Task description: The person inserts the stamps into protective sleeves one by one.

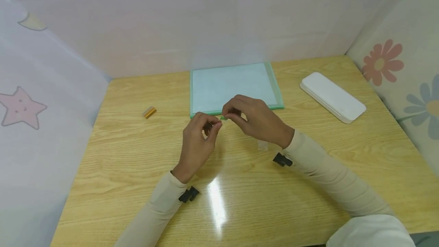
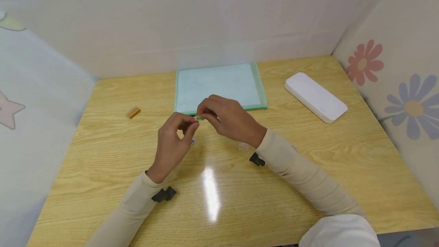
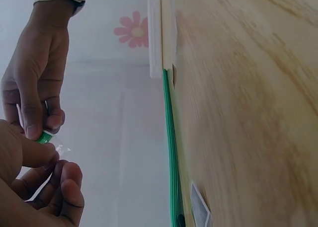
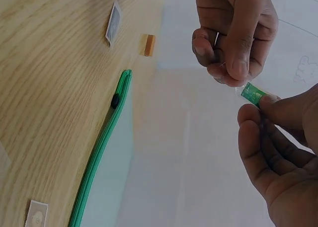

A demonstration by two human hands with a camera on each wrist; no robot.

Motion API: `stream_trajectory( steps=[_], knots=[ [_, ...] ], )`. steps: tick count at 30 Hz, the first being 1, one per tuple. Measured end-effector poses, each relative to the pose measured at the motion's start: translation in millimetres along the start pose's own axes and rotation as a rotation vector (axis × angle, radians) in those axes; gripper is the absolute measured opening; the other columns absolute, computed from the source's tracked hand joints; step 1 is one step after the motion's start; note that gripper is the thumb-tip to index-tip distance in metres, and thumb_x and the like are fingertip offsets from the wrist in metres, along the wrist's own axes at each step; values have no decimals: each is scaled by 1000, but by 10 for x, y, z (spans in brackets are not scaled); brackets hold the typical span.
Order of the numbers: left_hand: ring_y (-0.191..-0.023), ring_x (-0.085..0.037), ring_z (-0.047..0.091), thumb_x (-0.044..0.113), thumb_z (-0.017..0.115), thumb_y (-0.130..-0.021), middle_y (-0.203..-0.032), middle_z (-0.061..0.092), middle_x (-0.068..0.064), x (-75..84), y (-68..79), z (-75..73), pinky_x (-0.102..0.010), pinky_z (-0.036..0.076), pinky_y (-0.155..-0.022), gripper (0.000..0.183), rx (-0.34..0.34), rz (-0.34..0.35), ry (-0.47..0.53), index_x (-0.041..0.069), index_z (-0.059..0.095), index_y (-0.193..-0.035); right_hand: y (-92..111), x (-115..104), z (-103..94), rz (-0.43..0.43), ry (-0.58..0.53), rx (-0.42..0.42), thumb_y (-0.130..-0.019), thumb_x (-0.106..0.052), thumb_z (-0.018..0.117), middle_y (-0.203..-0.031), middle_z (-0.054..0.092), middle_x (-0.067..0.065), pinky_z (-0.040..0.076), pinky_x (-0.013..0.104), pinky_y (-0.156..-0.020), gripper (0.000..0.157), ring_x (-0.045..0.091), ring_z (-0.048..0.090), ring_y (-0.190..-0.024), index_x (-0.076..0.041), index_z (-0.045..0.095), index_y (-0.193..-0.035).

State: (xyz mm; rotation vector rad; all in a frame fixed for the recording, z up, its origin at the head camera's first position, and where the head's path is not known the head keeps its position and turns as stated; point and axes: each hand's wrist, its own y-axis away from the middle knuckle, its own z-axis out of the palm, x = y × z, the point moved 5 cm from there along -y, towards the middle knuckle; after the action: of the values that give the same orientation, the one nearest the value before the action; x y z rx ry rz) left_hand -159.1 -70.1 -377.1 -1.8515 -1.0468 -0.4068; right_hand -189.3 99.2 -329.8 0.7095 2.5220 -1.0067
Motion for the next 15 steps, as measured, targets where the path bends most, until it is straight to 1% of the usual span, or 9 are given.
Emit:
stream_trajectory(
  steps=[4, 9, 12, 15],
  knots=[
    [-76, -13, 58, 12, 67, -98, -96, 61, -4, -2, -5, 1, -29, 51, -64, 8, 1, -7, 34, 5, 66, -103, -1, 63, 0, 93, -100, -8, -97, -9, 69, -97, 66, -5, 54, 29, -70, 8, 4, 62, -81, -12, 66, -103],
    [-78, -12, 62, 16, 66, -99, -97, 65, -1, -16, -9, 17, -28, 52, -65, 12, -11, -25, 85, 6, 65, -107, 12, 99, 21, 182, -164, 17, -97, -12, 70, -97, 68, -7, 55, 28, -75, 7, 4, 65, -84, -13, 67, -102],
    [-77, -12, 63, 17, 66, -99, -96, 67, 0, -37, -9, 25, -28, 52, -65, 14, -11, -44, 105, 6, 65, -108, 34, 103, 39, 203, -180, 32, -97, -14, 70, -99, 68, -8, 55, 27, -77, 6, 5, 66, -85, -14, 68, -103],
    [-76, -12, 62, 17, 67, -99, -95, 68, 0, -61, -5, 23, -29, 53, -65, 14, -2, -77, 128, 7, 66, -108, 62, 101, 39, 187, -162, 74, -98, -15, 69, -102, 67, -9, 55, 26, -78, 8, 5, 65, -84, -14, 69, -105]
  ],
)
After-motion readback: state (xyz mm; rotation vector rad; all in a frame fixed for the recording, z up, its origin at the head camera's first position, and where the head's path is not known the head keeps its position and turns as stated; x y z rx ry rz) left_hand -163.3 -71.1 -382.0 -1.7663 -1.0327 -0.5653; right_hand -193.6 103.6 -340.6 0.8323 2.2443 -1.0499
